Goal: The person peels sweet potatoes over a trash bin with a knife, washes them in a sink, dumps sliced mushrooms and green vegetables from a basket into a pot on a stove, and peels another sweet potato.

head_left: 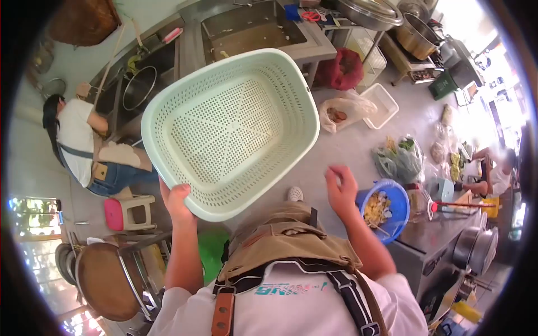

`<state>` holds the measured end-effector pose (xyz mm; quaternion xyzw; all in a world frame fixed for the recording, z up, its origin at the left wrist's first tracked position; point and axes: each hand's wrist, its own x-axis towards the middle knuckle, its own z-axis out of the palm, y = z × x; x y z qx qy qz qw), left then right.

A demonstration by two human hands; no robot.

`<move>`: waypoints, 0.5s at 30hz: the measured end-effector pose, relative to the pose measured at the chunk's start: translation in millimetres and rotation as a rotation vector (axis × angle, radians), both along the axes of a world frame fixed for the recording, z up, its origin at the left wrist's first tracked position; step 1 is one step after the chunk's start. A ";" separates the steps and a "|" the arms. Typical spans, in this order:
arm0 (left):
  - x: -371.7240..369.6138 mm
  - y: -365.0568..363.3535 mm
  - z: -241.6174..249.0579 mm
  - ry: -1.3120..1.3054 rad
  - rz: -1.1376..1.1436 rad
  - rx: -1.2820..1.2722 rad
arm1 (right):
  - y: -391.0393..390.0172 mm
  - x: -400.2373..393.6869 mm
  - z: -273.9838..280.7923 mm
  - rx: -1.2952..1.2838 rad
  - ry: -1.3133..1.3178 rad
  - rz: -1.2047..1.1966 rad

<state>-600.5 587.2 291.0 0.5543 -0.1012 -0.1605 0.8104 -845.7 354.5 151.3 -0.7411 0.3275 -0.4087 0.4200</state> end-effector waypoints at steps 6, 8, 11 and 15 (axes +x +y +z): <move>46.0 -58.9 -9.5 -0.034 0.164 0.081 | -132.1 225.9 62.6 -0.059 0.481 0.611; 82.2 -107.3 5.2 -0.155 0.045 -0.034 | -169.2 296.0 14.0 -0.246 0.509 0.657; 148.3 -113.2 -26.6 -0.011 0.109 0.039 | -191.3 347.1 18.8 -0.154 0.493 0.643; 213.2 -186.0 -17.0 -0.138 0.210 0.000 | -246.4 425.0 52.9 -0.238 0.399 0.543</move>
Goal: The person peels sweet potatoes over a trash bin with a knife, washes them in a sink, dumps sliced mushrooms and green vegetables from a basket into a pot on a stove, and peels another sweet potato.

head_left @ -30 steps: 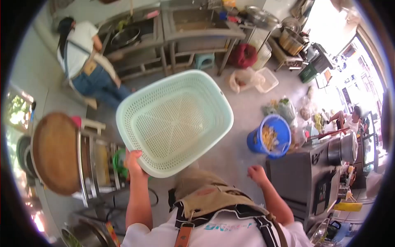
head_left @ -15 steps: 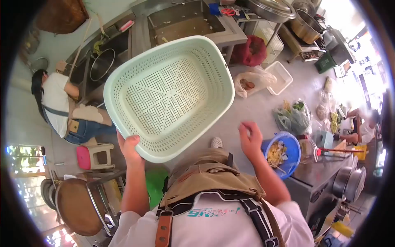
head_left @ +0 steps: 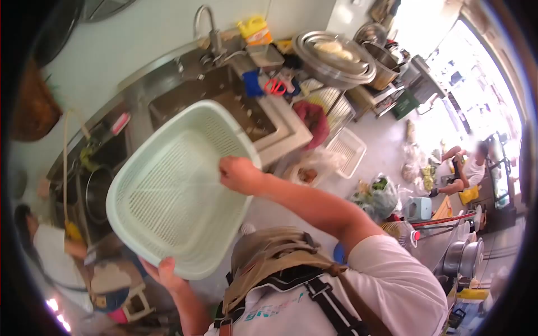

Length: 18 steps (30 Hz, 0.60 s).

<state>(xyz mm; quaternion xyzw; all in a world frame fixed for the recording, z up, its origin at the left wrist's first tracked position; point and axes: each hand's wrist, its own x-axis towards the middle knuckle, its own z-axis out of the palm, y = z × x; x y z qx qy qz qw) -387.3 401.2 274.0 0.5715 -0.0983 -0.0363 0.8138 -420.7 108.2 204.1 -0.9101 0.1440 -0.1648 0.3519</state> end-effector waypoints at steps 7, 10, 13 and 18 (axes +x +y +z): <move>49.2 -114.0 37.1 -1.063 0.097 0.944 | -121.5 88.6 -31.5 -0.134 -0.033 -0.046; 64.9 -162.4 37.1 -1.452 -0.048 1.271 | -150.1 89.9 -31.9 -0.051 0.284 0.240; 69.3 -205.8 40.9 -1.402 0.013 1.282 | -197.0 71.6 21.9 0.749 0.239 0.712; 44.5 -320.6 38.2 -0.955 0.353 0.952 | -220.8 44.4 74.2 1.298 -0.328 0.723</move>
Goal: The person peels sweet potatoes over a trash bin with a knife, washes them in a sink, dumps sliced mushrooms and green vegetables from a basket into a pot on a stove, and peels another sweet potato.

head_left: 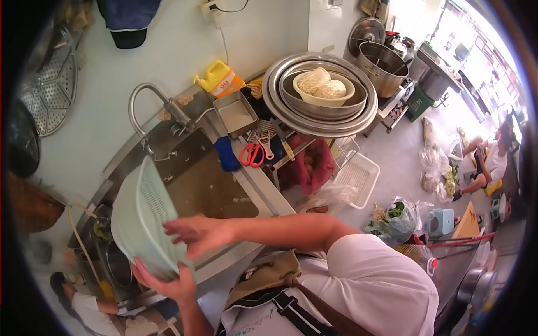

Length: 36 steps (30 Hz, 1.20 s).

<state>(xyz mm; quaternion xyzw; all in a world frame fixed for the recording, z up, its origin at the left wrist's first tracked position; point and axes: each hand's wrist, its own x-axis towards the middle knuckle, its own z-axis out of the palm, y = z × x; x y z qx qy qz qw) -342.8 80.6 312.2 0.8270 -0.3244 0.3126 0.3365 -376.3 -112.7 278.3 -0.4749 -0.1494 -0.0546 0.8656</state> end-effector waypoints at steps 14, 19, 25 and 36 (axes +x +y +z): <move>-24.4 -104.8 -14.7 0.437 -0.549 0.234 | -354.6 -128.3 187.4 -1.626 0.295 -0.882; -34.8 -20.8 -78.6 0.588 -0.156 0.208 | -474.9 -181.5 172.0 -1.979 0.449 -0.902; -62.3 40.4 -114.5 0.887 0.153 0.157 | -470.6 -177.1 93.7 -1.909 0.651 -0.568; -89.2 82.0 -145.1 1.051 0.126 0.378 | -421.7 -153.7 93.6 -1.796 0.574 -0.458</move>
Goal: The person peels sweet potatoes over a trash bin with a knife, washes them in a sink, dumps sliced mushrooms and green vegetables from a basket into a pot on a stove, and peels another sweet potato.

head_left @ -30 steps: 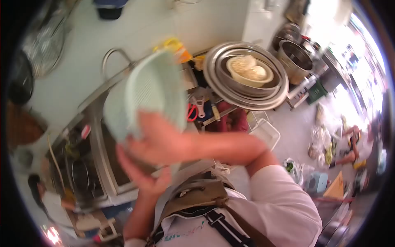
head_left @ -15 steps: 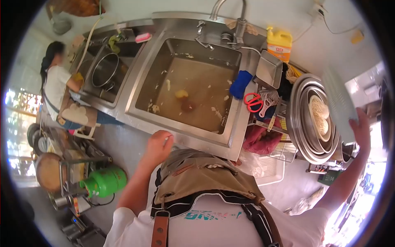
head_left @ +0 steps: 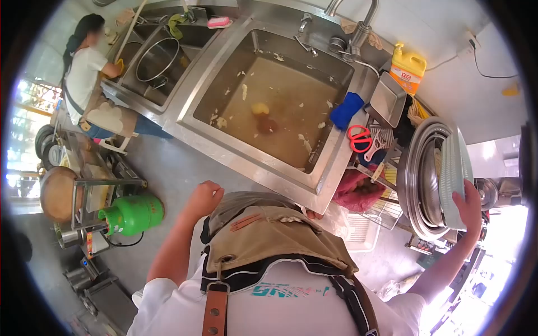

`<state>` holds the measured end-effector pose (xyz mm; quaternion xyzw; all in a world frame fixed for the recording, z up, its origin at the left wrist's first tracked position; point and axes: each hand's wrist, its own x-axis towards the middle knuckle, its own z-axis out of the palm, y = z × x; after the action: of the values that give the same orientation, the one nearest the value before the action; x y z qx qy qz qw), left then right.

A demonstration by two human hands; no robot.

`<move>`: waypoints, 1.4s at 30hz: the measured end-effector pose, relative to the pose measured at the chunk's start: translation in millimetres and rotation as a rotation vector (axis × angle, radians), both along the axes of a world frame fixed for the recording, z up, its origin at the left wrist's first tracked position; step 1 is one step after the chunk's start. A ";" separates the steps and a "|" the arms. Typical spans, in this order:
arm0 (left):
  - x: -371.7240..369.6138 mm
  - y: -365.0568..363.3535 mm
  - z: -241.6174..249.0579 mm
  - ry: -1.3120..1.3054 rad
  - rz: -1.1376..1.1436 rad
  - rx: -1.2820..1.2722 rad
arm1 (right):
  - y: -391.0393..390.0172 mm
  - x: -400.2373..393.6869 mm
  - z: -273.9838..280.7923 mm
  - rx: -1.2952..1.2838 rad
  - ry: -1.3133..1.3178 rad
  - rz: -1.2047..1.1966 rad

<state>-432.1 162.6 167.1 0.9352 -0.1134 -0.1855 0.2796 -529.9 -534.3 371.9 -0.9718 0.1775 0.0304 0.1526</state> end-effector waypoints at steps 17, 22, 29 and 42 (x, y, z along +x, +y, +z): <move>-54.5 155.4 -65.1 0.083 0.355 -0.129 | 249.1 129.4 -147.7 -0.128 -0.031 0.798; -50.1 163.1 -48.0 0.226 0.357 -0.061 | 362.8 96.3 -182.9 0.369 0.150 0.391; 9.9 144.6 -37.4 0.213 0.154 0.116 | 341.4 40.0 -220.2 0.497 -0.060 -0.263; 60.5 -88.8 -23.5 0.826 -0.439 -0.222 | 377.5 -281.7 -444.2 0.574 0.549 -1.248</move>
<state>-371.5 73.9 143.6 0.7017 -0.2067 -0.5830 0.3535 -811.6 -156.8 -72.2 -0.5694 0.7139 0.2250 0.3397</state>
